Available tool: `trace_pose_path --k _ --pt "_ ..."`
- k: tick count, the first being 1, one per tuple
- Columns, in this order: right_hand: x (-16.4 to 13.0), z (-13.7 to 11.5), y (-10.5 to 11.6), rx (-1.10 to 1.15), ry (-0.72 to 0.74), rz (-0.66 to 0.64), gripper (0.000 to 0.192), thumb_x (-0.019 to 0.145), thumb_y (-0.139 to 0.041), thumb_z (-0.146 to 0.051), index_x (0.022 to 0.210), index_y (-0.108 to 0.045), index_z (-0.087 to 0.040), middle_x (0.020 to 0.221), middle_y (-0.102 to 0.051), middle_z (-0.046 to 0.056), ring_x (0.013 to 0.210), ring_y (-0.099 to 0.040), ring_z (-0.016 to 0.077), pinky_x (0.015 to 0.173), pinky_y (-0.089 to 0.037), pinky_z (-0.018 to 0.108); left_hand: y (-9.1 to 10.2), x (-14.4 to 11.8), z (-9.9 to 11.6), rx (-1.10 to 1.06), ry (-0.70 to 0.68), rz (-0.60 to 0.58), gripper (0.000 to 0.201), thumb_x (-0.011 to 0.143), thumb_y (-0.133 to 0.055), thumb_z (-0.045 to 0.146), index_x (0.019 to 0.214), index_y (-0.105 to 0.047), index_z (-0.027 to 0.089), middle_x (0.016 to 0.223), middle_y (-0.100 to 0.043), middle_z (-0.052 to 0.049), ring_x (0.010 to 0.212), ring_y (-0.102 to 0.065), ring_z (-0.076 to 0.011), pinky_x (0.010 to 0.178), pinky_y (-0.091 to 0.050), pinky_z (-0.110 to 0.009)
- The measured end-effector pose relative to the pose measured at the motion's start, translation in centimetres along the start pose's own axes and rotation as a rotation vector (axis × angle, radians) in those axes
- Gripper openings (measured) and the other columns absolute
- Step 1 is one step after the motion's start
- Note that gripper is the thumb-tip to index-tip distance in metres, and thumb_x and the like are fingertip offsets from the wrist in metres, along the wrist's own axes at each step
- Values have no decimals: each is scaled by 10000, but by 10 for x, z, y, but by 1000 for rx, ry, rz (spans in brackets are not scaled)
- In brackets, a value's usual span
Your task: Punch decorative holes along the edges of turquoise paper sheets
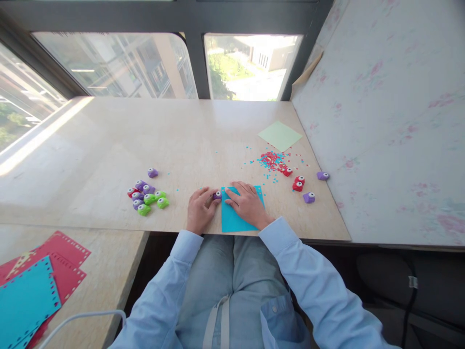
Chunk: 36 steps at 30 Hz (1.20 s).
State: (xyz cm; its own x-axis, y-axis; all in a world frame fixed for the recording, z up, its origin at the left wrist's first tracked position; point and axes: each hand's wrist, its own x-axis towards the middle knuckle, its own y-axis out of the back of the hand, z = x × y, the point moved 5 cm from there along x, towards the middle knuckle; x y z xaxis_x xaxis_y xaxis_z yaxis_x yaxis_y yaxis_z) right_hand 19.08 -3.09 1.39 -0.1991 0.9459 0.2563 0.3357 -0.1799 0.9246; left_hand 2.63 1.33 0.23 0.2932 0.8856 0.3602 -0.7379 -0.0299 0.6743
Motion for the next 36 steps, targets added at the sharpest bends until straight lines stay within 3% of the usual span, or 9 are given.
trace_pose_path --k 7,14,23,28,36 --pt "2 -2 -1 41 -14 7 370 971 -508 -405 1260 -634 -211 1412 -536 160 1335 -442 298 1082 -360 478 1 -1 5 35 -32 -5 264 895 -588 323 1109 -726 256 1102 -716 -87 1139 -612 -272 1008 -477 -474" --pt "2 7 3 192 -83 109 386 979 -496 -374 1269 -622 -154 1418 -529 156 1328 -456 267 1110 -373 448 2 -1 9 17 -85 -38 259 930 -551 291 1137 -700 246 1107 -739 -50 1154 -603 -262 1039 -449 -484" --pt "-9 13 23 90 -2 13 312 945 -569 -333 1189 -673 -168 1344 -587 171 1289 -495 299 1076 -394 491 5 0 13 16 -95 -21 274 932 -557 328 1154 -689 236 1173 -703 -81 1122 -623 -244 1037 -456 -474" --pt "-22 4 19 83 35 -70 344 914 -625 -314 1228 -661 -179 1363 -572 193 1292 -500 317 1056 -413 515 5 0 11 -21 -58 -13 253 934 -560 339 1113 -706 237 1132 -713 -76 1100 -629 -241 1023 -473 -468" --pt "-31 -4 14 95 33 -96 396 916 -623 -324 1279 -636 -165 1429 -522 191 1358 -440 323 1099 -383 516 5 1 13 -29 -95 -25 238 938 -563 321 1097 -716 232 1093 -715 -77 1088 -626 -238 1006 -481 -458"
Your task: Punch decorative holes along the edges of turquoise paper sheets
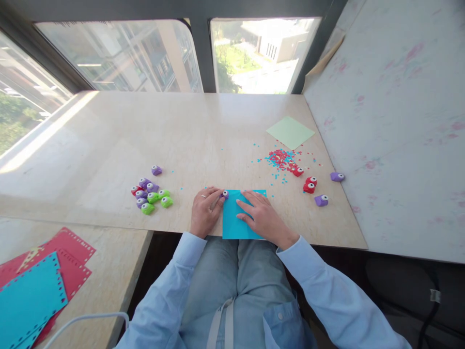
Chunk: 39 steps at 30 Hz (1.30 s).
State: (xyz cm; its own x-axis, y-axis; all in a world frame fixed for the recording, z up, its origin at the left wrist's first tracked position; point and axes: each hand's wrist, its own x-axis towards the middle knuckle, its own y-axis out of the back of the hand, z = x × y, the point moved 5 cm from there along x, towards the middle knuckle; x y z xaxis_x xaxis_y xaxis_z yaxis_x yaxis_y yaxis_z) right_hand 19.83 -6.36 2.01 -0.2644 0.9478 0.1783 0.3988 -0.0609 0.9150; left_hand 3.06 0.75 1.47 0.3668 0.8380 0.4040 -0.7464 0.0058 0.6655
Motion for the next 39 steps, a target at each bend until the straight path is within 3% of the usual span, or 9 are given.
trace_pose_path --k 7,13,20,30,35,39 --pt "9 5 -4 13 -19 0 429 912 -630 -304 1321 -601 -175 1451 -499 199 1399 -395 324 1118 -355 551 1 -1 0 2 40 -4 239 933 -569 349 1082 -721 242 1114 -696 -81 1062 -633 -235 990 -494 -455" --pt "6 3 -7 -11 -19 0 446 928 -602 -326 1344 -577 -168 1484 -459 198 1412 -376 328 1130 -342 554 8 -2 -2 -78 133 92 313 898 -625 385 1155 -658 211 1169 -671 -105 1114 -621 -237 971 -518 -429" --pt "2 -6 -9 -17 -47 18 462 936 -582 -357 1358 -561 -170 1490 -456 189 1419 -361 330 1127 -340 555 6 2 5 -20 17 22 162 887 -652 319 1015 -707 237 1022 -735 -47 994 -661 -215 1009 -475 -453" --pt "4 -6 -11 -22 -36 21 477 949 -553 -382 1364 -553 -148 1490 -455 192 1417 -362 334 1132 -333 544 5 1 0 -30 57 21 190 887 -658 324 1051 -701 238 1046 -738 -47 1019 -658 -214 1018 -468 -449" --pt "-2 2 3 37 -59 210 445 970 -513 -403 1338 -575 -161 1405 -552 177 1343 -464 317 1084 -396 522 6 0 -2 -60 125 28 254 868 -677 358 1079 -699 220 1091 -719 -75 1061 -640 -232 988 -484 -446" --pt "-24 25 23 123 -114 382 362 970 -538 -333 1296 -600 -189 1279 -646 140 1237 -562 280 1034 -444 474 18 -5 -4 -193 239 146 263 878 -651 366 1075 -680 196 1101 -697 -85 1057 -628 -220 930 -505 -391"
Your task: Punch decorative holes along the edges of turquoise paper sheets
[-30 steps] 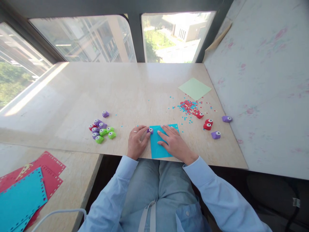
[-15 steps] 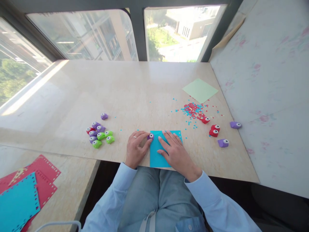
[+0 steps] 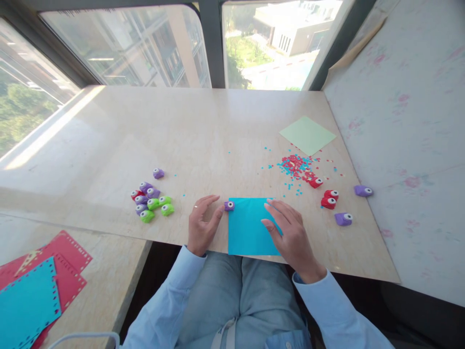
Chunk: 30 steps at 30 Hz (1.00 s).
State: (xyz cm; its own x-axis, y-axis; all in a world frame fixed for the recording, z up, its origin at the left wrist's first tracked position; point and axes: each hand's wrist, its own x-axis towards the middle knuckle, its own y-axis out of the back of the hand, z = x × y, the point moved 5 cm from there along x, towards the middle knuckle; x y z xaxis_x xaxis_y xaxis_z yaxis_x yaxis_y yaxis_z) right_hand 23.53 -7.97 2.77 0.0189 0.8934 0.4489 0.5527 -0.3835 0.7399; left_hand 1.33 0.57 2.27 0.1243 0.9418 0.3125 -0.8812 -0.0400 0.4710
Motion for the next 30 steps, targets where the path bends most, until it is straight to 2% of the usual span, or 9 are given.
trace_pose_path --k 3,5,8,10,13,17,23,30 --pt "-16 24 22 53 -127 70 314 965 -545 -329 1229 -638 -186 1190 -682 132 1140 -614 270 990 -475 457 14 5 4 -48 114 31 204 869 -636 377 901 -678 180 822 -666 -22 737 -598 -146 695 -490 -280" --pt "-28 39 33 84 -275 116 287 962 -543 -353 1158 -670 -186 1126 -698 123 1071 -639 264 950 -499 445 18 15 5 -62 239 -70 299 853 -629 420 685 -607 173 599 -532 26 553 -476 -104 526 -383 -235" --pt "-37 50 39 135 -407 152 265 957 -543 -372 1074 -693 -187 1059 -708 105 1003 -652 250 917 -512 426 5 30 1 -108 472 -496 451 797 -649 510 535 -493 177 465 -400 48 440 -366 -76 427 -252 -218" --pt "-36 50 38 138 -411 163 263 950 -550 -383 1036 -699 -185 1028 -713 100 980 -652 247 911 -509 424 -2 37 -8 -131 645 -668 454 762 -668 520 519 -487 182 416 -375 52 377 -321 -67 387 -187 -214" --pt "-32 48 35 115 -390 171 271 948 -546 -395 1003 -704 -182 996 -721 100 964 -650 250 904 -503 429 -8 51 -18 -181 722 -723 483 767 -659 493 480 -405 198 370 -321 60 329 -259 -52 369 -152 -209" --pt "-31 47 34 128 -381 179 267 952 -536 -394 992 -706 -193 990 -727 92 957 -652 246 901 -503 428 -11 57 -26 -58 814 -861 465 763 -672 510 502 -455 193 383 -381 32 319 -292 -65 350 -154 -209" --pt "-32 48 36 150 -374 188 270 947 -533 -401 970 -711 -200 972 -733 90 943 -656 250 891 -503 432 -20 57 -15 24 828 -1039 484 761 -680 533 490 -460 199 361 -302 47 322 -242 -70 362 -156 -231" --pt "-32 49 36 178 -384 212 268 948 -531 -394 932 -707 -193 936 -732 89 907 -659 246 853 -509 418 -29 56 -17 40 893 -1048 447 708 -757 492 514 -485 195 409 -280 59 347 -214 -61 384 -107 -245"
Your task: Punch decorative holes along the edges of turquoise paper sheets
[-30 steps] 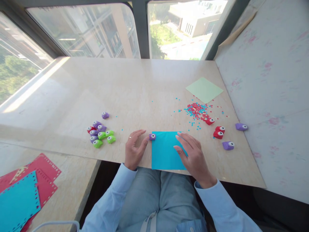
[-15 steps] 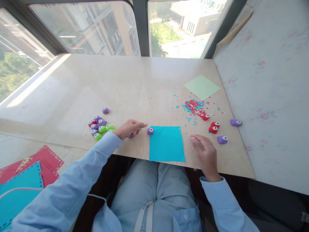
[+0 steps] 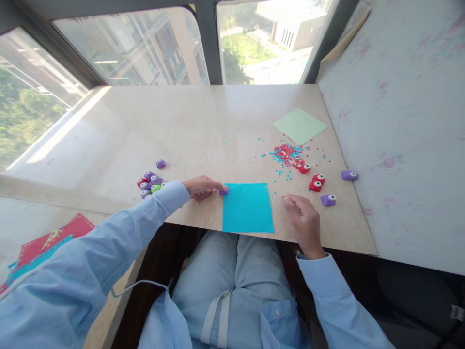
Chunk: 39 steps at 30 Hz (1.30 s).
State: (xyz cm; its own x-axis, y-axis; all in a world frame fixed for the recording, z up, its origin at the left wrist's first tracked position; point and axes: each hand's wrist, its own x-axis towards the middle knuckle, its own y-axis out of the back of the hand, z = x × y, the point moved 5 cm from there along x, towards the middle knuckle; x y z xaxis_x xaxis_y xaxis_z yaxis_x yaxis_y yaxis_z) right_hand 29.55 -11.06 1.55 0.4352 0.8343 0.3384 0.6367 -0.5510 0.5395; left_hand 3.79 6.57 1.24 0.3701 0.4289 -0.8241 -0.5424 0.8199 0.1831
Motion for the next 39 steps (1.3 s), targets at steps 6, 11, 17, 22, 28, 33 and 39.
trace_pose_path --k 6,11,17,22,28,33,39 --pt "0 1 0 7 -17 -2 280 945 -529 -410 923 -709 -197 933 -733 87 899 -662 248 847 -509 418 1 1 0 -123 -17 64 345 665 -811 402 605 -544 192 429 -263 83 354 -208 -57 388 -67 -239" --pt "0 0 0 8 -11 -2 273 945 -532 -399 915 -710 -194 926 -734 87 895 -662 245 846 -506 411 -6 -3 -3 -267 11 131 479 627 -835 338 557 -377 216 412 -246 100 351 -180 -47 390 -57 -233" --pt "-1 0 1 -7 -19 -11 289 945 -519 -415 919 -712 -202 931 -734 89 903 -661 251 848 -507 419 -7 -4 -4 -288 -68 273 456 596 -845 294 556 -397 217 393 -272 100 345 -207 -51 371 -94 -225" --pt "-1 2 0 -12 -18 -12 303 947 -514 -423 921 -715 -198 930 -734 92 905 -660 251 847 -507 417 -5 1 -6 -273 -78 254 448 598 -847 316 552 -412 217 386 -277 99 337 -213 -54 354 -99 -224" --pt "-3 -8 -8 -128 197 -113 348 957 -512 -425 1154 -684 -195 1190 -686 130 1128 -603 277 986 -448 463 -4 5 -3 -260 -25 66 425 624 -844 333 545 -446 208 397 -243 99 340 -172 -45 356 -69 -213" --pt "-10 -16 -23 -302 358 -329 348 958 -523 -424 1233 -664 -266 1406 -564 106 1319 -472 303 1041 -392 498 -5 3 -2 -274 -42 26 497 602 -869 352 523 -399 212 391 -233 98 339 -168 -40 372 -43 -219" --pt "-11 -16 -24 -375 389 -311 322 974 -496 -383 1184 -693 -237 1341 -614 119 1277 -514 294 1020 -411 481 -5 -1 -5 -327 -110 86 532 620 -861 358 547 -352 222 377 -253 106 323 -188 -43 363 -60 -219"
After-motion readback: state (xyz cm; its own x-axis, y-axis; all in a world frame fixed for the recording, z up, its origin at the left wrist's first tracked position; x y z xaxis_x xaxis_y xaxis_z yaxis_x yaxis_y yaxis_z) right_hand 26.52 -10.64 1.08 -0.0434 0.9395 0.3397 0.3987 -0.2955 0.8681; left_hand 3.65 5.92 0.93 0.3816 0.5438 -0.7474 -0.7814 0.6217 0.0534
